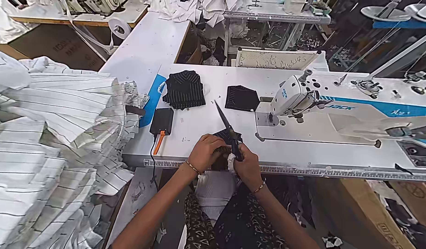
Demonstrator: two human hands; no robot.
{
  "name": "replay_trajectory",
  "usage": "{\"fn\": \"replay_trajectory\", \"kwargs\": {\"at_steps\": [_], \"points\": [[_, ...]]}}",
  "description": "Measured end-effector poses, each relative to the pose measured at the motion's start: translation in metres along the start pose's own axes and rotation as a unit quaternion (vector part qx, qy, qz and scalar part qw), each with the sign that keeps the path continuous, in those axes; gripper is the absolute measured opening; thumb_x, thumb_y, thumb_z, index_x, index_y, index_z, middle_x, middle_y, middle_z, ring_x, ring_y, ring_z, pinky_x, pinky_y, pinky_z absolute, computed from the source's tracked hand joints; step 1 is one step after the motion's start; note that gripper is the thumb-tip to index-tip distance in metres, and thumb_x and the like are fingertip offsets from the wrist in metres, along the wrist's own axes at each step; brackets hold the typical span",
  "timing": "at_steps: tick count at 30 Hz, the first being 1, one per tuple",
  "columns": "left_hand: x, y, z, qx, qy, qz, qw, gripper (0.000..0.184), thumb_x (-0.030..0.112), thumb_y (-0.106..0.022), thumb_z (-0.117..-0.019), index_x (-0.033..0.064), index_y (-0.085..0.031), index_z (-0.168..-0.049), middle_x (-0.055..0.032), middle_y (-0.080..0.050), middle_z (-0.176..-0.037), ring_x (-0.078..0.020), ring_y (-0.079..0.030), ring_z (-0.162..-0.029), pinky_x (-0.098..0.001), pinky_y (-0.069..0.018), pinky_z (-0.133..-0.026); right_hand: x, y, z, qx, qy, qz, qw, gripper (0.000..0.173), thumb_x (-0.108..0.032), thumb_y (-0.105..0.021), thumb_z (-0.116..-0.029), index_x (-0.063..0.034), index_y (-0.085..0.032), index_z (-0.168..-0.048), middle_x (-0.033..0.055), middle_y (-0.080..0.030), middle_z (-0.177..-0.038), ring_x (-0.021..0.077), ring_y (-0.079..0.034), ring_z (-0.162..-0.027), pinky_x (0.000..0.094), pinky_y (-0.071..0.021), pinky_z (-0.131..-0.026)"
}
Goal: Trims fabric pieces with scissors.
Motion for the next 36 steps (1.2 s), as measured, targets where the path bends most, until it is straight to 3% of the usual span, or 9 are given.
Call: {"fn": "replay_trajectory", "kwargs": {"at_steps": [4, 7, 11, 15, 19, 22, 25, 30, 36], "points": [[-0.006, 0.020, 0.022, 0.160, 0.068, -0.023, 0.984, 0.019, 0.018, -0.067, -0.0952, 0.0004, -0.072, -0.099, -0.0172, -0.073, -0.101, -0.0343, -0.070, -0.098, -0.0503, -0.0552, -0.088, 0.001, 0.007, -0.010, 0.041, -0.007, 0.001, 0.999, 0.011, -0.001, -0.069, -0.0768, -0.0008, -0.068, -0.088, 0.0073, -0.067, -0.071, 0.0170, -0.065, -0.065, 0.0383, -0.0517, -0.060], [0.009, -0.020, 0.042, 0.005, 0.005, -0.045, 0.999, 0.021, 0.012, -0.060, -0.0995, -0.0026, -0.073, -0.103, -0.0183, -0.074, -0.107, -0.0352, -0.072, -0.106, -0.0488, -0.0576, -0.094, 0.002, 0.012, -0.010, 0.063, -0.026, -0.036, 0.997, 0.012, -0.003, -0.070, -0.0812, -0.0001, -0.068, -0.093, 0.0055, -0.070, -0.076, 0.0100, -0.067, -0.068, 0.0299, -0.0547, -0.064], [0.020, -0.065, 0.016, -0.173, -0.002, -0.028, 0.984, 0.027, 0.004, -0.052, -0.1003, -0.0111, -0.067, -0.117, -0.0285, -0.066, -0.125, -0.0440, -0.060, -0.126, -0.0526, -0.0434, -0.111, -0.003, 0.016, -0.007, 0.098, -0.010, -0.051, 0.994, 0.013, -0.002, -0.069, -0.0799, 0.0002, -0.068, -0.093, 0.0032, -0.070, -0.075, 0.0046, -0.065, -0.066, 0.0243, -0.0523, -0.061], [0.002, -0.075, -0.025, -0.232, 0.073, -0.059, 0.968, 0.043, 0.026, -0.046, -0.1083, -0.0087, -0.064, -0.127, -0.0292, -0.065, -0.127, -0.0452, -0.059, -0.126, -0.0566, -0.0408, -0.111, -0.002, 0.053, 0.008, 0.177, 0.040, -0.045, 0.982, 0.016, -0.005, -0.069, -0.0820, 0.0019, -0.069, -0.096, 0.0022, -0.076, -0.085, -0.0005, -0.069, -0.073, 0.0185, -0.0560, -0.066], [-0.011, -0.084, -0.042, -0.161, 0.036, -0.043, 0.985, 0.050, 0.037, -0.056, -0.1043, -0.0070, -0.062, -0.128, -0.0278, -0.059, -0.135, -0.0437, -0.051, -0.134, -0.0505, -0.0383, -0.115, 0.019, 0.105, 0.033, 0.252, 0.021, 0.039, 0.967, 0.019, -0.009, -0.073, -0.0840, 0.0052, -0.067, -0.095, 0.0043, -0.071, -0.078, 0.0007, -0.064, -0.067, 0.0198, -0.0536, -0.062], [-0.019, -0.096, -0.045, -0.202, 0.023, -0.059, 0.977, 0.067, 0.047, -0.047, -0.1062, 0.0021, -0.040, -0.155, -0.0162, -0.037, -0.163, -0.0324, -0.029, -0.154, -0.0498, -0.0194, -0.126, 0.040, 0.130, 0.052, 0.283, -0.019, 0.106, 0.953, 0.022, -0.016, -0.076, -0.0862, 0.0040, -0.067, -0.092, 0.0053, -0.069, -0.074, 0.0010, -0.063, -0.065, 0.0191, -0.0512, -0.061], [-0.021, -0.100, -0.048, -0.266, 0.028, -0.098, 0.959, 0.072, 0.054, -0.035, -0.1073, 0.0146, -0.019, -0.165, -0.0041, -0.014, -0.173, -0.0237, -0.008, -0.160, -0.0559, -0.0035, -0.127, 0.055, 0.139, 0.071, 0.288, -0.053, 0.126, 0.948, 0.024, -0.019, -0.075, -0.0876, 0.0027, -0.069, -0.095, 0.0061, -0.074, -0.081, 0.0029, -0.068, -0.072, 0.0215, -0.0535, -0.065], [-0.044, -0.083, -0.047, -0.260, 0.042, -0.125, 0.957, 0.069, 0.061, -0.031, -0.1056, 0.0261, -0.022, -0.165, -0.0006, -0.014, -0.173, -0.0234, -0.008, -0.160, -0.0607, -0.0022, -0.125, 0.060, 0.130, 0.106, 0.205, -0.131, -0.040, 0.969, 0.015, -0.014, -0.073, -0.0880, -0.0010, -0.066, -0.089, -0.0024, -0.071, -0.072, 0.0032, -0.067, -0.058, 0.0219, -0.0580, -0.053], [-0.082, -0.056, -0.030, -0.245, 0.070, -0.162, 0.953, 0.075, 0.071, -0.024, -0.1012, 0.0314, -0.023, -0.164, 0.0021, -0.011, -0.173, -0.0211, -0.004, -0.160, -0.0598, 0.0018, -0.125, 0.074, 0.104, 0.164, -0.092, -0.368, -0.141, 0.914, 0.021, -0.026, -0.068, -0.0974, -0.0108, -0.061, -0.084, -0.0063, -0.059, -0.055, 0.0038, -0.056, -0.044, 0.0216, -0.0496, -0.045]]}}
Point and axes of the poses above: each hand's wrist, its own z-axis away from the middle knuckle, its own y-axis out of the back of the hand, x = y × z, the point moved 6 cm from there along -z, towards the middle knuckle
